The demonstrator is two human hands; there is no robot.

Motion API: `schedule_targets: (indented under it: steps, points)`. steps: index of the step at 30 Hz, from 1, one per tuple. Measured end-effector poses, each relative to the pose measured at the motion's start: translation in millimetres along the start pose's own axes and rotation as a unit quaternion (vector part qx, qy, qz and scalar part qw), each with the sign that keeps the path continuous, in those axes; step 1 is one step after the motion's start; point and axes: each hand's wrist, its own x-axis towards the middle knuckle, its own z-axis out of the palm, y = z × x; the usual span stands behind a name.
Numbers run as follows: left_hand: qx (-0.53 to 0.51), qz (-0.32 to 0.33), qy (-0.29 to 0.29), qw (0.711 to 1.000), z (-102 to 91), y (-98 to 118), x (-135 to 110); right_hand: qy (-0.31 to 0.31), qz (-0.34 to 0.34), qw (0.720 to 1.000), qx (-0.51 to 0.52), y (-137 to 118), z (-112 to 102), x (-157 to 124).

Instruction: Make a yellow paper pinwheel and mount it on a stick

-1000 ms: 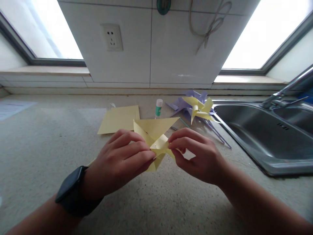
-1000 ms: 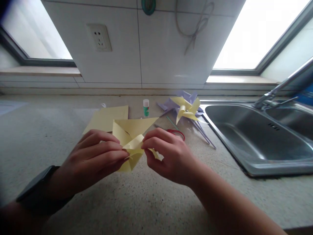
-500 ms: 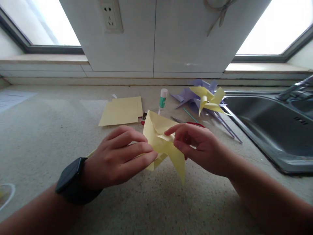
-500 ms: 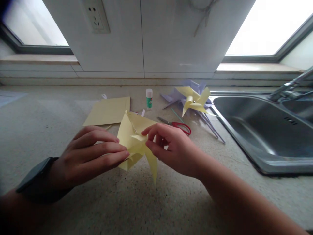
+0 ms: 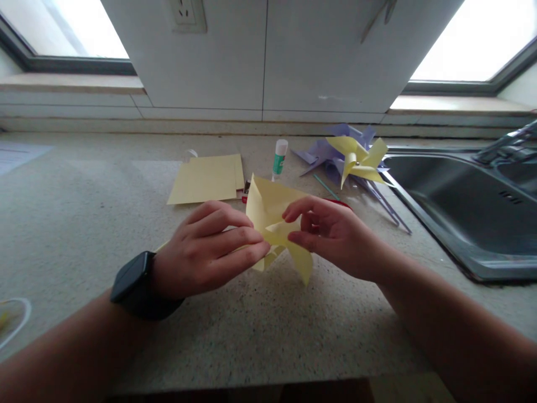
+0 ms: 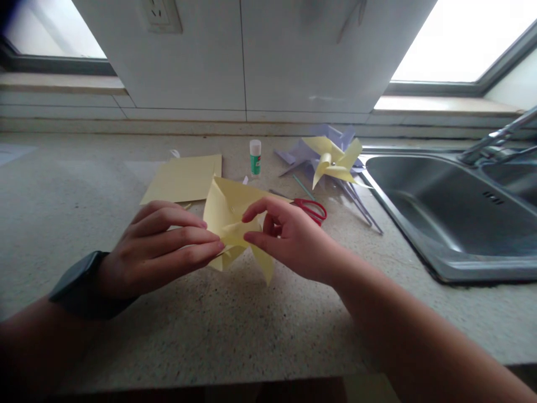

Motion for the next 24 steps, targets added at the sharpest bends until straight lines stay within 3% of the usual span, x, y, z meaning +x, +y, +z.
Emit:
schedule_targets:
  steps: [8,17,24]
  points:
    - [-0.001,0.006,-0.005,1.0,8.6,-3.5,-4.4,0.018,0.023,0.998,-0.047,12.2,0.9,2.0]
    - [0.001,0.013,-0.005,1.0,2.3,1.1,1.0,0.063,-0.055,0.996,-0.024,-4.1,7.2,-4.8]
    - [0.004,-0.002,0.018,1.0,4.0,2.6,0.7,0.049,-0.103,0.993,-0.044,-10.3,9.6,-7.8]
